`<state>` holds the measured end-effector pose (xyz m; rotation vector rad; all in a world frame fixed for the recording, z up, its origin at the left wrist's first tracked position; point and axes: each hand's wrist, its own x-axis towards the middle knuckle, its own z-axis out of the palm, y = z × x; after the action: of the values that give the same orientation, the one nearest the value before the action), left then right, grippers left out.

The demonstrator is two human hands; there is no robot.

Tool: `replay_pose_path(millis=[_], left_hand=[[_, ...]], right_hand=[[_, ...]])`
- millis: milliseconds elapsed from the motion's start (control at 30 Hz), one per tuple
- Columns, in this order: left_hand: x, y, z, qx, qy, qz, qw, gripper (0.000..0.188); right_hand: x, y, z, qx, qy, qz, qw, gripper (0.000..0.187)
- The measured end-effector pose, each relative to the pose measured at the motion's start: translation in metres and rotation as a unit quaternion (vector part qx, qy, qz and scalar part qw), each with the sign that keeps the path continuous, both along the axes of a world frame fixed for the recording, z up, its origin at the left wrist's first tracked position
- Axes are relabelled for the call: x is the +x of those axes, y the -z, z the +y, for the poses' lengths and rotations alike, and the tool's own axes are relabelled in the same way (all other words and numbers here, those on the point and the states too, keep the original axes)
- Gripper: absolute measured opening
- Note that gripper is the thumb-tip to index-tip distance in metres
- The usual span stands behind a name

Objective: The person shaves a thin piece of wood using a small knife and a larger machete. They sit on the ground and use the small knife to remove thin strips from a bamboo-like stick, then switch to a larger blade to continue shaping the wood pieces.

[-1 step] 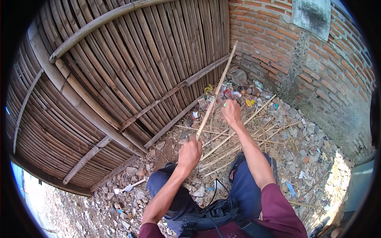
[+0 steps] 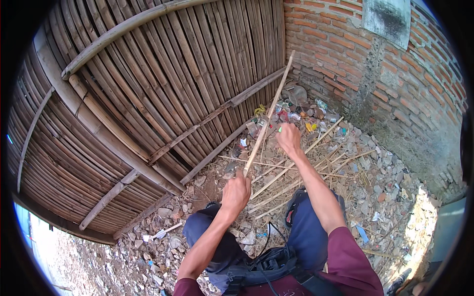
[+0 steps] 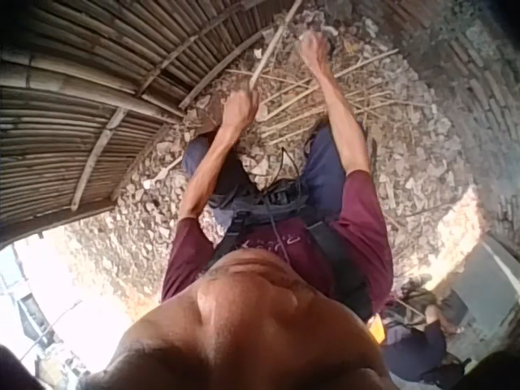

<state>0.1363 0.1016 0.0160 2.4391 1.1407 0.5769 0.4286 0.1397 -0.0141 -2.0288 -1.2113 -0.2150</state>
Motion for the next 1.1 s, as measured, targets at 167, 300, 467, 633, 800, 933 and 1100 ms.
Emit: replay_pose_path(millis=[167, 300, 467, 633, 800, 933, 1100], left_hand=[[-0.018, -0.001, -0.016, -0.002, -0.004, -0.015, 1.0, 0.027], [-0.031, 0.0, -0.028, -0.021, -0.022, 0.007, 0.999, 0.024], [-0.048, 0.001, -0.053, 0.021, 0.0, 0.028, 0.999, 0.023], [-0.076, 0.008, -0.076, 0.016, 0.006, 0.051, 0.999, 0.023], [-0.099, 0.004, -0.107, -0.044, -0.013, 0.088, 0.995, 0.018], [-0.114, 0.001, -0.118, -0.072, -0.014, 0.078, 0.994, 0.019], [-0.141, 0.013, -0.092, -0.264, 0.051, -0.082, 0.96, 0.027]], right_hand=[[-0.013, -0.005, -0.005, -0.007, -0.012, -0.009, 1.0, 0.013], [-0.016, -0.004, -0.012, 0.006, -0.015, -0.035, 0.999, 0.013], [0.013, -0.003, -0.013, 0.02, 0.027, 0.0, 0.999, 0.013], [0.027, -0.009, -0.023, 0.034, 0.067, -0.002, 0.997, 0.013], [0.065, -0.007, -0.036, 0.031, 0.083, 0.002, 0.996, 0.018], [0.081, 0.004, -0.038, 0.021, 0.142, 0.017, 0.99, 0.021], [0.114, 0.041, -0.052, -0.074, 0.194, 0.116, 0.971, 0.033]])
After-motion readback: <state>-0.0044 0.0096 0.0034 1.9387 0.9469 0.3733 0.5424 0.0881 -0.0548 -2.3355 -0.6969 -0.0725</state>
